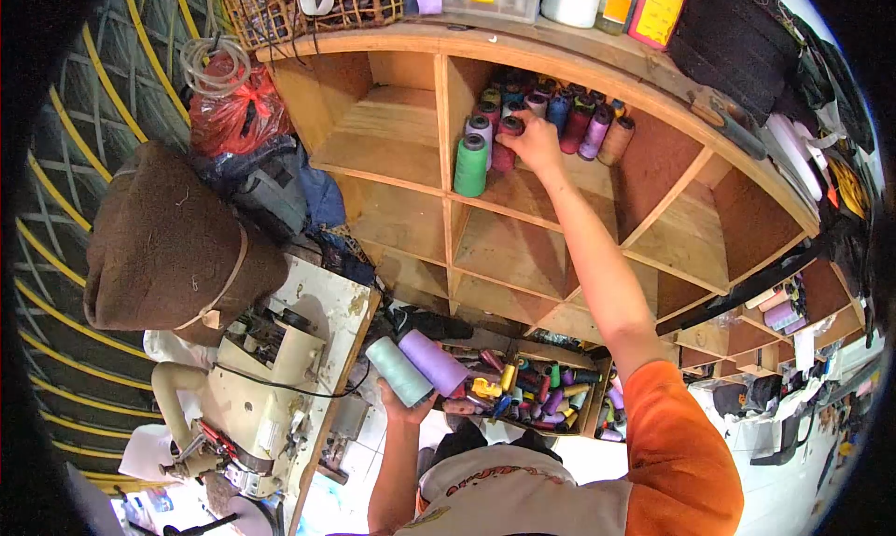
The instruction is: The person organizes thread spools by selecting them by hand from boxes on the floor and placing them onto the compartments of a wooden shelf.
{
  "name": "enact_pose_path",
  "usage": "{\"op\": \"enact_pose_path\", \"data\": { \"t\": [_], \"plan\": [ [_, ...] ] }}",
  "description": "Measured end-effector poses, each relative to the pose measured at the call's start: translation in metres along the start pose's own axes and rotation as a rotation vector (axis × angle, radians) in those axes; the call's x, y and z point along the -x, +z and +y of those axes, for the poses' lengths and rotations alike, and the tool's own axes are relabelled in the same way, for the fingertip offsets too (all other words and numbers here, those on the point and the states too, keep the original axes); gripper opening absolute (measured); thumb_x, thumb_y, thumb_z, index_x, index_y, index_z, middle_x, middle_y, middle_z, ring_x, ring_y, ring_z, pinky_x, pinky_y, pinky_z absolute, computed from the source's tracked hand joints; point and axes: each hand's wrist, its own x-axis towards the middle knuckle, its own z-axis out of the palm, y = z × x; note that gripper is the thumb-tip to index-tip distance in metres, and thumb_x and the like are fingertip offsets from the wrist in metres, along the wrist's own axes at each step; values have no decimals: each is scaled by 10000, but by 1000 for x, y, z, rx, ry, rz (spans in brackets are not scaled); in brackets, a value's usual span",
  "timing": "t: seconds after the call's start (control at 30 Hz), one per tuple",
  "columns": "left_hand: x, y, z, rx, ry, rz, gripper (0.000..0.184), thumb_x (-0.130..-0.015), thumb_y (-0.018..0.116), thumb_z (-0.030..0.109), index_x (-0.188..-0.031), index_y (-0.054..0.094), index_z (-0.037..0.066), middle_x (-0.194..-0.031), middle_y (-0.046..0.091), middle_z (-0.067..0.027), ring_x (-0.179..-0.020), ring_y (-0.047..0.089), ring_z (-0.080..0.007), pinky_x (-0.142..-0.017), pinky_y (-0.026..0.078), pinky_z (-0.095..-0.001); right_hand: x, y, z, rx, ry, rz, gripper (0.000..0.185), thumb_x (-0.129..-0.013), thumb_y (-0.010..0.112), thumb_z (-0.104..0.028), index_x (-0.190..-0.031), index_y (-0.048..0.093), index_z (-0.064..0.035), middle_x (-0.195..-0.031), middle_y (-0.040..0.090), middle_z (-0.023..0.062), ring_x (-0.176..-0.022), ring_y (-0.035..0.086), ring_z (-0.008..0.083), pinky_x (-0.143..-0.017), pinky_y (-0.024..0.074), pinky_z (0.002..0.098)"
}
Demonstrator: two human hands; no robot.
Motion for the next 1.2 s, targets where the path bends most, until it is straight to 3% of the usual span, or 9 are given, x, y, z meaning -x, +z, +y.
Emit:
{"op": "enact_pose_path", "data": {
  "t": [0.4, 0.47, 0.53, 0.6, 0.7, 0.83, 1.0, 1.13, 1.2],
  "plan": [
    [-36, 8, -5, -108, -89, -42, 1075, -543, 722, 684, -1381, 334, 134, -1376, 415, -160, -1256, 410, -352, -1019, 371, -528, 64, -13, 5, -401, 297, 147, 484, -661, 806, -314, -974, 628, 9, -809, 647, 112, -736, 622, 221, -656, 495, 311],
    [-41, 22, -8, -165, -72, 50, 1018, -607, 626, 743, -1376, 348, 136, -1375, 421, -147, -1262, 405, -334, -1036, 341, -535, 113, -79, -68, -700, 483, -350, 415, -714, 767, -362, -914, 652, -18, -806, 646, 109, -765, 624, 195, -668, 489, 291],
    [-50, 15, -15, -240, -46, 68, 982, -657, 552, 761, -1375, 347, 123, -1374, 424, -137, -1259, 411, -327, -1037, 336, -531, 169, -87, -93, -694, 104, -513, 466, -768, 727, -388, -1018, 612, -11, -841, 641, 34, -656, 571, 126, -613, 480, 281],
    [-58, 14, -22, -340, -36, 67, 954, -697, 512, 760, -1373, 348, 107, -1371, 430, -127, -1257, 415, -321, -1037, 335, -519, 203, -106, -129, -538, 151, -714, 502, -779, 707, -421, -1049, 594, -12, -868, 646, 83, -729, 612, 182, -662, 495, 311],
    [-76, 22, -35, -453, -51, -38, 911, -743, 528, 706, -1365, 349, 65, -1354, 450, -103, -1252, 424, -305, -1044, 342, -464, 240, -101, -146, -127, -93, -425, 652, -713, 733, -435, -1132, 516, 16, -967, 602, 206, -909, 596, 360, -756, 499, 404],
    [-82, 7, -53, -390, -175, -90, 876, -709, 643, 625, -1352, 377, 92, -1324, 479, -82, -1253, 422, -265, -1035, 352, -466, 254, -94, -142, -24, 71, -414, 648, -656, 743, -390, -1105, 548, 34, -975, 600, 233, -885, 601, 364, -740, 494, 408],
    [-70, 17, -64, -260, -220, 10, 722, -725, 711, 505, -1301, 441, 162, -1242, 539, -48, -1209, 461, -261, -1018, 363, -494, 231, -118, -112, -889, 630, -761, 535, -734, 692, -363, -1072, 616, 45, -969, 668, 117, -899, 620, 153, -773, 482, 338],
    [-64, 38, -63, -213, -188, 64, 635, -746, 735, 251, -1281, 450, 63, -1217, 556, -96, -1168, 503, -280, -1021, 381, -452, 209, -90, -70, -1477, 724, -345, 423, -784, 690, -237, -1099, 594, 28, -1008, 648, 107, -919, 611, 169, -854, 457, 295],
    [-61, 26, -58, -194, -205, 75, 648, -751, 728, 256, -1284, 438, 29, -1228, 547, -118, -1176, 499, -286, -1023, 382, -441, 174, -60, -36, -1022, 523, -95, 461, -762, 707, -201, -1135, 570, 32, -1014, 649, 116, -922, 622, 194, -856, 459, 309]
  ]
}}
